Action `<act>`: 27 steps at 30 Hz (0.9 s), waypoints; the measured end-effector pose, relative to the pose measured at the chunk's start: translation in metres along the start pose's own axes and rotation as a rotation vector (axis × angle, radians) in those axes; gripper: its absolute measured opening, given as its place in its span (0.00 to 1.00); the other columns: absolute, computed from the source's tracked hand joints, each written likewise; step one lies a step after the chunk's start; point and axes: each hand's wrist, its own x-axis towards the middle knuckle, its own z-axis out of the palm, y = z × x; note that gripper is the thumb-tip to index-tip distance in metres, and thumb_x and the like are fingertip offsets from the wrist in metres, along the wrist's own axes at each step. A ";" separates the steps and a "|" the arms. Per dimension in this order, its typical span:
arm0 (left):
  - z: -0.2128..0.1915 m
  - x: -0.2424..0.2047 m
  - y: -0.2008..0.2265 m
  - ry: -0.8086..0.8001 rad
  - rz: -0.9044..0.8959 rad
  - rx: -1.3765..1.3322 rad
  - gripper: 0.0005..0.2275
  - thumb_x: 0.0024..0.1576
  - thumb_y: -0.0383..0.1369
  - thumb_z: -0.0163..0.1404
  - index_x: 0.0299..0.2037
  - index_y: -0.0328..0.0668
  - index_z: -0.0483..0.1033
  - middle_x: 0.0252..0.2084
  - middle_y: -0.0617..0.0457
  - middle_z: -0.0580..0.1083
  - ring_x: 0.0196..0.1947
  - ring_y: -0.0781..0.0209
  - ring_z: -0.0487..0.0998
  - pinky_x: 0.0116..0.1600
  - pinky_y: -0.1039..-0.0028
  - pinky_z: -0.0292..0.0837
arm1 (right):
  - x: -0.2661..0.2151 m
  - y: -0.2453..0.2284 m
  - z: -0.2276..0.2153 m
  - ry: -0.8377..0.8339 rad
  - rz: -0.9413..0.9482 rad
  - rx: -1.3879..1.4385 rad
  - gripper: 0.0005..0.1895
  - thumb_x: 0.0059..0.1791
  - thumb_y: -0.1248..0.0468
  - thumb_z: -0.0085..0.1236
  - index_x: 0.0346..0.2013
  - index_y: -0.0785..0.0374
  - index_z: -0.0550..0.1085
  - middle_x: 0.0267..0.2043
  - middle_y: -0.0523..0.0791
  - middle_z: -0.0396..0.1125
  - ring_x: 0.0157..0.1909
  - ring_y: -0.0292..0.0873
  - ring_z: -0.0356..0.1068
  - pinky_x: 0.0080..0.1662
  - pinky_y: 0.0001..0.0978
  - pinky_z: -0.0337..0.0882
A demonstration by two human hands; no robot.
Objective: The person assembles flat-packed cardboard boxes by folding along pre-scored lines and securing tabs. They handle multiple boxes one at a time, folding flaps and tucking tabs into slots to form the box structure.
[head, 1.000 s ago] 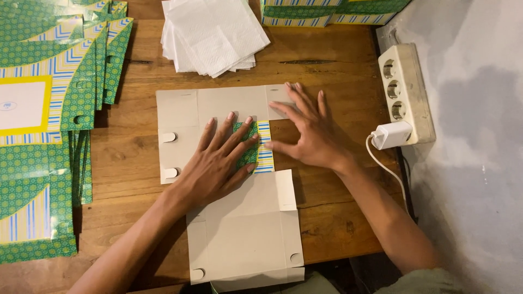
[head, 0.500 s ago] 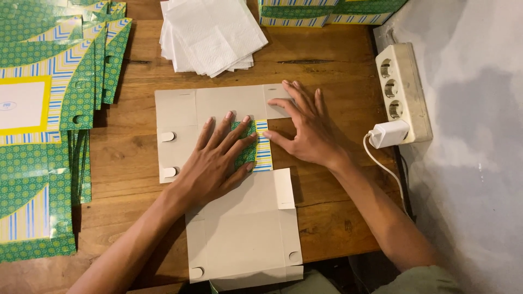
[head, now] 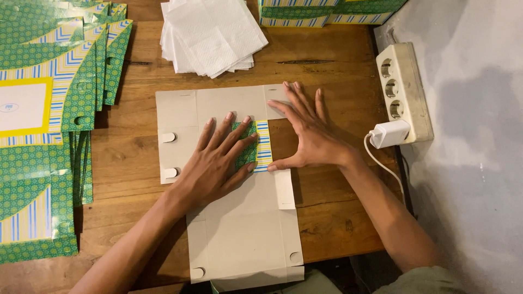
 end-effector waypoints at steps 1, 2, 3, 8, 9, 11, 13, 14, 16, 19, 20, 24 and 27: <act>-0.001 0.000 0.001 -0.001 0.000 -0.001 0.25 0.64 0.52 0.38 0.69 0.54 0.63 0.76 0.47 0.56 0.78 0.40 0.46 0.74 0.45 0.37 | 0.000 0.000 0.000 -0.001 0.001 0.001 0.68 0.29 0.30 0.73 0.71 0.58 0.54 0.77 0.61 0.33 0.78 0.66 0.27 0.67 0.74 0.23; -0.002 0.001 0.001 -0.002 -0.004 -0.010 0.25 0.64 0.51 0.38 0.69 0.54 0.63 0.76 0.47 0.56 0.78 0.40 0.46 0.74 0.45 0.37 | 0.000 -0.001 0.001 0.001 0.024 0.010 0.65 0.31 0.29 0.71 0.71 0.57 0.54 0.77 0.60 0.34 0.78 0.65 0.27 0.67 0.74 0.22; -0.002 0.001 0.002 -0.003 -0.008 -0.019 0.25 0.64 0.51 0.38 0.69 0.54 0.62 0.76 0.47 0.56 0.77 0.40 0.46 0.74 0.45 0.37 | 0.000 -0.001 0.001 0.003 0.048 0.019 0.62 0.33 0.29 0.69 0.71 0.55 0.55 0.78 0.59 0.34 0.79 0.63 0.27 0.68 0.73 0.22; 0.000 0.000 0.001 0.006 0.002 -0.012 0.25 0.64 0.51 0.38 0.69 0.53 0.63 0.76 0.46 0.56 0.78 0.39 0.45 0.74 0.44 0.37 | 0.003 0.003 0.011 0.103 0.061 0.033 0.49 0.40 0.34 0.65 0.68 0.50 0.61 0.76 0.56 0.42 0.78 0.63 0.35 0.68 0.76 0.27; 0.001 0.000 0.000 0.007 0.006 -0.009 0.25 0.64 0.51 0.38 0.69 0.53 0.63 0.76 0.46 0.56 0.78 0.39 0.45 0.74 0.44 0.36 | 0.003 0.004 0.013 0.154 0.070 0.035 0.44 0.42 0.35 0.64 0.66 0.49 0.64 0.75 0.56 0.45 0.77 0.64 0.39 0.68 0.76 0.29; 0.002 0.000 0.000 0.011 0.010 0.004 0.25 0.64 0.51 0.38 0.69 0.53 0.63 0.76 0.46 0.57 0.78 0.39 0.45 0.74 0.44 0.36 | 0.005 0.004 0.017 0.220 0.078 0.029 0.36 0.45 0.38 0.63 0.63 0.48 0.67 0.73 0.52 0.49 0.76 0.62 0.43 0.67 0.76 0.34; 0.001 -0.001 0.000 0.015 0.014 0.018 0.25 0.64 0.51 0.38 0.69 0.53 0.63 0.76 0.46 0.57 0.78 0.40 0.46 0.74 0.45 0.37 | 0.010 0.004 0.023 0.285 0.085 0.024 0.29 0.48 0.41 0.61 0.59 0.46 0.70 0.71 0.49 0.53 0.75 0.60 0.48 0.67 0.76 0.38; 0.001 -0.001 0.000 0.017 0.009 0.004 0.25 0.65 0.51 0.38 0.70 0.53 0.63 0.76 0.47 0.57 0.77 0.39 0.46 0.74 0.45 0.37 | 0.013 0.004 0.026 0.317 0.119 0.035 0.25 0.48 0.42 0.61 0.57 0.45 0.72 0.69 0.48 0.55 0.75 0.59 0.49 0.67 0.77 0.39; 0.002 0.000 0.000 0.021 0.010 -0.013 0.25 0.65 0.50 0.38 0.70 0.53 0.62 0.76 0.47 0.57 0.77 0.39 0.47 0.74 0.45 0.37 | 0.016 0.004 0.028 0.351 0.158 0.043 0.22 0.49 0.43 0.61 0.54 0.44 0.74 0.68 0.46 0.57 0.74 0.58 0.51 0.66 0.77 0.40; 0.004 -0.002 -0.002 0.021 0.023 -0.008 0.25 0.64 0.51 0.38 0.70 0.53 0.63 0.76 0.45 0.57 0.77 0.38 0.45 0.74 0.44 0.36 | 0.019 0.004 0.029 0.386 0.182 0.046 0.17 0.50 0.47 0.60 0.51 0.44 0.75 0.66 0.45 0.59 0.73 0.56 0.53 0.66 0.75 0.42; 0.003 -0.001 -0.002 0.023 0.020 -0.013 0.25 0.64 0.51 0.38 0.69 0.53 0.63 0.76 0.45 0.57 0.77 0.38 0.46 0.74 0.44 0.36 | 0.020 0.005 0.029 0.373 0.172 0.036 0.18 0.49 0.47 0.61 0.51 0.44 0.75 0.66 0.45 0.58 0.73 0.57 0.53 0.66 0.75 0.42; 0.004 -0.002 -0.003 0.025 0.017 -0.025 0.25 0.64 0.51 0.38 0.69 0.53 0.64 0.76 0.46 0.57 0.78 0.39 0.46 0.74 0.45 0.35 | 0.012 0.000 0.018 0.288 0.150 0.056 0.23 0.47 0.46 0.63 0.55 0.45 0.73 0.69 0.47 0.56 0.75 0.60 0.49 0.66 0.77 0.40; 0.000 -0.001 0.000 0.022 0.014 -0.031 0.25 0.64 0.51 0.38 0.69 0.52 0.64 0.76 0.46 0.57 0.77 0.39 0.47 0.74 0.44 0.36 | 0.009 0.001 0.015 0.229 0.131 0.088 0.34 0.43 0.41 0.67 0.59 0.46 0.71 0.72 0.50 0.51 0.76 0.62 0.44 0.67 0.78 0.36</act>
